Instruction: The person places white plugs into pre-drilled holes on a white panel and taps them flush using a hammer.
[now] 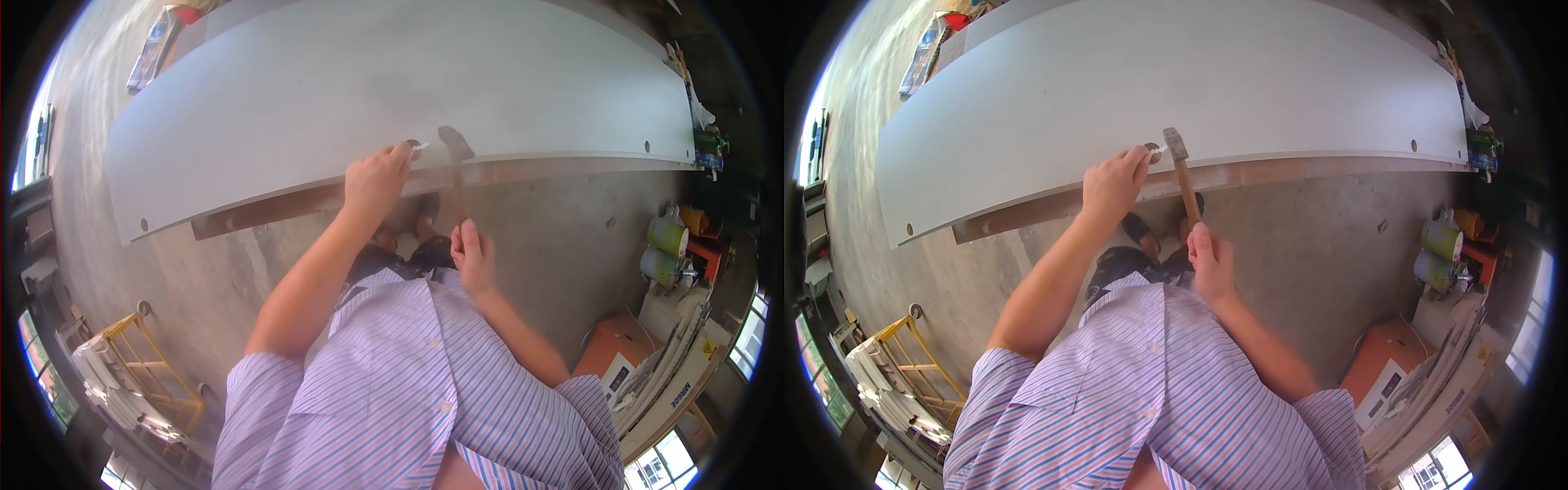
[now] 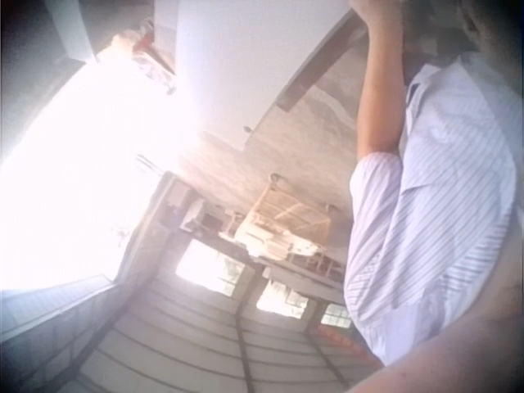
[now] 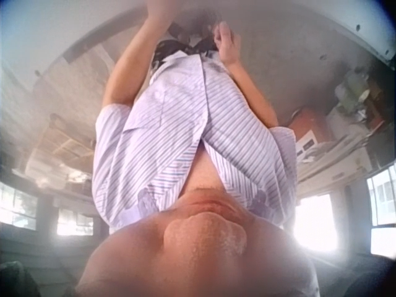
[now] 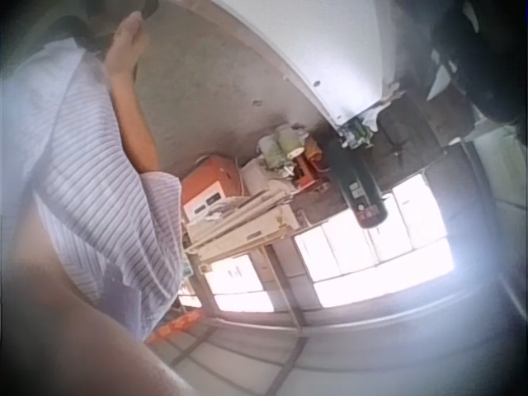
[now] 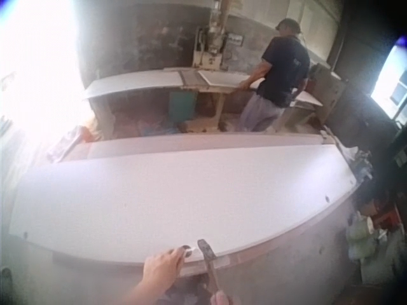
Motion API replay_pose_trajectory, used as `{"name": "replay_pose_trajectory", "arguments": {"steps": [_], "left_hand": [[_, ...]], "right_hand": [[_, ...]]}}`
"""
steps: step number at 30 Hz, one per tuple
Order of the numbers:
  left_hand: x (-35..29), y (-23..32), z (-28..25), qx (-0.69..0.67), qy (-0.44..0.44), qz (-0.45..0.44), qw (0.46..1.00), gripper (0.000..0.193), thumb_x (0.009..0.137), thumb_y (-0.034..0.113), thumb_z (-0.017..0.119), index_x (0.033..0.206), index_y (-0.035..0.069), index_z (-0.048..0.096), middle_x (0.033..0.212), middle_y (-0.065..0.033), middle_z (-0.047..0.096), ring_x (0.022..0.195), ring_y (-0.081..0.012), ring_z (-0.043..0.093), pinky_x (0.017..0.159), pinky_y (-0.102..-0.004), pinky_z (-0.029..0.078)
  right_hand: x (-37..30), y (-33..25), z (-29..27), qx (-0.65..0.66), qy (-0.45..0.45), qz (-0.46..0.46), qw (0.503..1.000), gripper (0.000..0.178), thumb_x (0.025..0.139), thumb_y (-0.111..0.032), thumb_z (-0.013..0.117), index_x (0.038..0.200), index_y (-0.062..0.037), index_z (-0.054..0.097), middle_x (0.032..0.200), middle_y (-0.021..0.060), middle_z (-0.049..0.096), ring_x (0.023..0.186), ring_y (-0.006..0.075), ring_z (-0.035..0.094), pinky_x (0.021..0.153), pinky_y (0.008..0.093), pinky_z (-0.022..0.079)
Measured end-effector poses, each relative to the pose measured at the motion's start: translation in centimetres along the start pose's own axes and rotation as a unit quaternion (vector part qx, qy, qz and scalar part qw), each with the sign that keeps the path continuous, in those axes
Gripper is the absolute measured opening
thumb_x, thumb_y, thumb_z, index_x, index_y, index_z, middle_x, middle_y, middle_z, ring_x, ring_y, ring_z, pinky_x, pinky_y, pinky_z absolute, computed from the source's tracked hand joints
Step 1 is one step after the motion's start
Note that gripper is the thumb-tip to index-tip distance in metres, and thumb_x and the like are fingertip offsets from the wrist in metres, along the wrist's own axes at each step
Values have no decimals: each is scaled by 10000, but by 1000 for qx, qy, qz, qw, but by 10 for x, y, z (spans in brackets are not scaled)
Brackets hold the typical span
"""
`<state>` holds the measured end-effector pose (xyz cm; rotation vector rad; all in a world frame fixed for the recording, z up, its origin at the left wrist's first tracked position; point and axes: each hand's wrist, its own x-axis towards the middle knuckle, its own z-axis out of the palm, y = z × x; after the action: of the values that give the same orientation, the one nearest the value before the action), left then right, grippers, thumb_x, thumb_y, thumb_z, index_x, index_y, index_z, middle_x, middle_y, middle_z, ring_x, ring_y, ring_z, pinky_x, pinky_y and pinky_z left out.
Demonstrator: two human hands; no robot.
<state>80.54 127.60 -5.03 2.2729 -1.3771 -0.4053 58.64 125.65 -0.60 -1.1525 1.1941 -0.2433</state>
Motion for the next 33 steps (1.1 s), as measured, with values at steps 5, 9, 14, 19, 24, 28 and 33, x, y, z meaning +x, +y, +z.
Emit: {"name": "replay_pose_trajectory", "arguments": {"steps": [5, 9, 14, 19, 24, 28, 33], "left_hand": [[2, -2, 2, -8, 12, 12, 1000, 149, 1005, 276, 553, 986, 148, 626, 861, -53, 705, 697, -341, 665, 588, -463, 494], [0, -1, 1, -18, 17, 13, 1000, 144, 1000, 270, 558, 983, 145, 625, 858, -55, 704, 685, -337, 665, 576, -458, 495], [-2, -2, 2, -26, 65, 36, 997, 114, 971, 231, 579, 929, 130, 611, 785, -69, 681, 602, -331, 648, 517, -444, 491], [-2, -1, -1, -62, 77, 36, 994, 115, 972, 239, 582, 941, 132, 610, 805, -71, 691, 617, -333, 654, 529, -441, 494], [-2, -3, -2, -76, 71, 28, 994, 116, 969, 237, 587, 947, 128, 618, 811, -76, 697, 637, -340, 660, 551, -451, 501], [-5, -4, -4, -94, 67, 1, 993, 105, 957, 206, 634, 1000, 114, 661, 817, -88, 713, 669, -313, 676, 592, -415, 511], [-11, -5, -10, -121, 72, -36, 989, 112, 953, 200, 641, 994, 98, 661, 809, -115, 703, 693, -320, 672, 634, -421, 509]], "right_hand": [[1, -10, 1, 16, 9, -53, 998, 533, 1061, -458, 473, 685, -80, 474, 634, -31, 423, 566, 60, 390, 514, 254, 303], [17, 18, -2, -105, -3, 54, 993, 518, 1062, -449, 476, 699, -79, 475, 633, -33, 423, 563, 52, 385, 509, 243, 294], [4, -8, -5, 52, -6, -56, 997, 503, 1063, -440, 473, 719, -73, 493, 632, -35, 424, 560, 49, 383, 506, 237, 285], [4, 6, -4, 41, 1, -32, 999, 503, 1067, -435, 461, 717, -75, 489, 634, -40, 423, 563, 47, 375, 507, 235, 276], [8, 8, -5, 22, -3, -42, 999, 508, 1068, -440, 458, 717, -75, 497, 634, -36, 424, 567, 52, 388, 514, 240, 295], [12, 10, 1, -40, 11, -10, 999, 527, 1064, -446, 466, 697, -68, 487, 618, -26, 421, 564, 64, 398, 514, 257, 312], [13, 21, 0, -70, 22, 40, 996, 560, 1059, -453, 472, 678, -44, 498, 601, 4, 457, 574, 90, 451, 524, 290, 357]]}}
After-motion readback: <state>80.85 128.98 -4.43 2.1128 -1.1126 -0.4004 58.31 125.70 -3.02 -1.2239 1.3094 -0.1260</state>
